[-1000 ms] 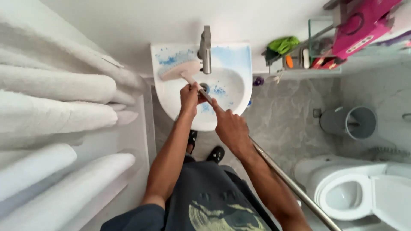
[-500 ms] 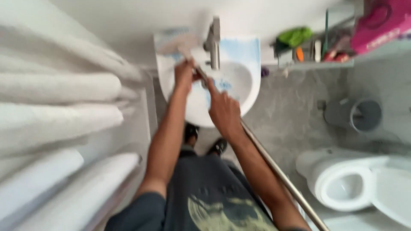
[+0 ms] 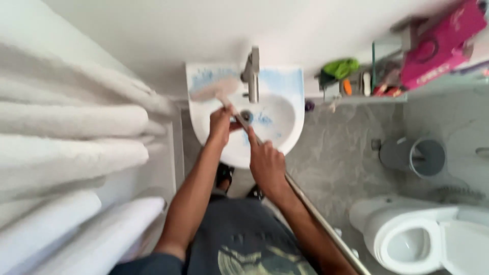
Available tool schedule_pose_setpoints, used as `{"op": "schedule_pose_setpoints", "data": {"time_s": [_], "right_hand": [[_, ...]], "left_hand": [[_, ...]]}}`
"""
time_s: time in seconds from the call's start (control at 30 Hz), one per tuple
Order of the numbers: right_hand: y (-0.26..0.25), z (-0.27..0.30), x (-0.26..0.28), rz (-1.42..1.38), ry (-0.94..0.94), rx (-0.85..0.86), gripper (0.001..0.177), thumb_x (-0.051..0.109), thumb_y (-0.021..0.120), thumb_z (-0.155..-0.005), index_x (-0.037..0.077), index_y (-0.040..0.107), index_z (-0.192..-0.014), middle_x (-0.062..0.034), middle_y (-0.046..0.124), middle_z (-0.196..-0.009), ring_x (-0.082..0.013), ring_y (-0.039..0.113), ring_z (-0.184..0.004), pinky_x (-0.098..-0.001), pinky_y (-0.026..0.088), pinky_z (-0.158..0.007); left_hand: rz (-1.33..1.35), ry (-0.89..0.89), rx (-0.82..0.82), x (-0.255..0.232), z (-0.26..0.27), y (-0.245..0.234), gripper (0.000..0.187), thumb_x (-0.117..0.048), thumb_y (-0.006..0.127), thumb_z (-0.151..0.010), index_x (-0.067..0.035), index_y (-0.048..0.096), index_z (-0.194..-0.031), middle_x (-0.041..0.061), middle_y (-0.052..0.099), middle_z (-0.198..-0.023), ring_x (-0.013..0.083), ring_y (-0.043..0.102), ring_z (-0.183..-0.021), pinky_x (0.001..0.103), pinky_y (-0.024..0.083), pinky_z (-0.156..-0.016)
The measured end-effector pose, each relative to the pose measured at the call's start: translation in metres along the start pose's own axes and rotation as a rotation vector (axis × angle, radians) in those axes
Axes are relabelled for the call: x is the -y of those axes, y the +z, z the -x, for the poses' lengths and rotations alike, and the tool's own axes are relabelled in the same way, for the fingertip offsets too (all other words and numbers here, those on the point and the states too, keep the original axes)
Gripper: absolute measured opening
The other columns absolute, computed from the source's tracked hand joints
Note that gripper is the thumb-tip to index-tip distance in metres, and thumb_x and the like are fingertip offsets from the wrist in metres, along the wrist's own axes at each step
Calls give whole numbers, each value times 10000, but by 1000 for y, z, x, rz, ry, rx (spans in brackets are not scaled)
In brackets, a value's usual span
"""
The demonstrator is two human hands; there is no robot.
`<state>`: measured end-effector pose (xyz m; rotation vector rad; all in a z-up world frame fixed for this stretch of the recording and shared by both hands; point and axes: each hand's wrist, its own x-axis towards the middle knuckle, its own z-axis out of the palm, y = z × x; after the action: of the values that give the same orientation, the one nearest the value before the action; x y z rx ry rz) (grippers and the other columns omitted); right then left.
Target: The person cleans a bathroom sink by applying cleaning powder and then scrubbing it with a brush.
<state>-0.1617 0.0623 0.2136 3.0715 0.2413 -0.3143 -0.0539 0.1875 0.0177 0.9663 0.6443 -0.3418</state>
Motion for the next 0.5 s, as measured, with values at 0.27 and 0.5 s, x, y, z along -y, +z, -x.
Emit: {"op": "schedule_pose_setpoints", "data": {"time_s": [0.27,0.5], "right_hand": [[12,-5,16,-70,-14,-154,705,114,602,-912,119,388,-1584,-146,642,-713,-310,664,-553,-447,544,-488],[14,-24,10,-116,-24,-12,796,32,590,-862,134,362,-1618,-163,659,-732,-319,670,-568,-452,552,-516]], "left_hand": [[27,118,68,2,-39,-19,341,-251,669,-1015,54,642,-1166,117,665,-994,267,719,-801,453,686,-626],[-51,232,33,1,-53,-25,263,-224,638,-1049,36,623,-1016,112,650,-932,237,696,-777,438,689,-622]]}}
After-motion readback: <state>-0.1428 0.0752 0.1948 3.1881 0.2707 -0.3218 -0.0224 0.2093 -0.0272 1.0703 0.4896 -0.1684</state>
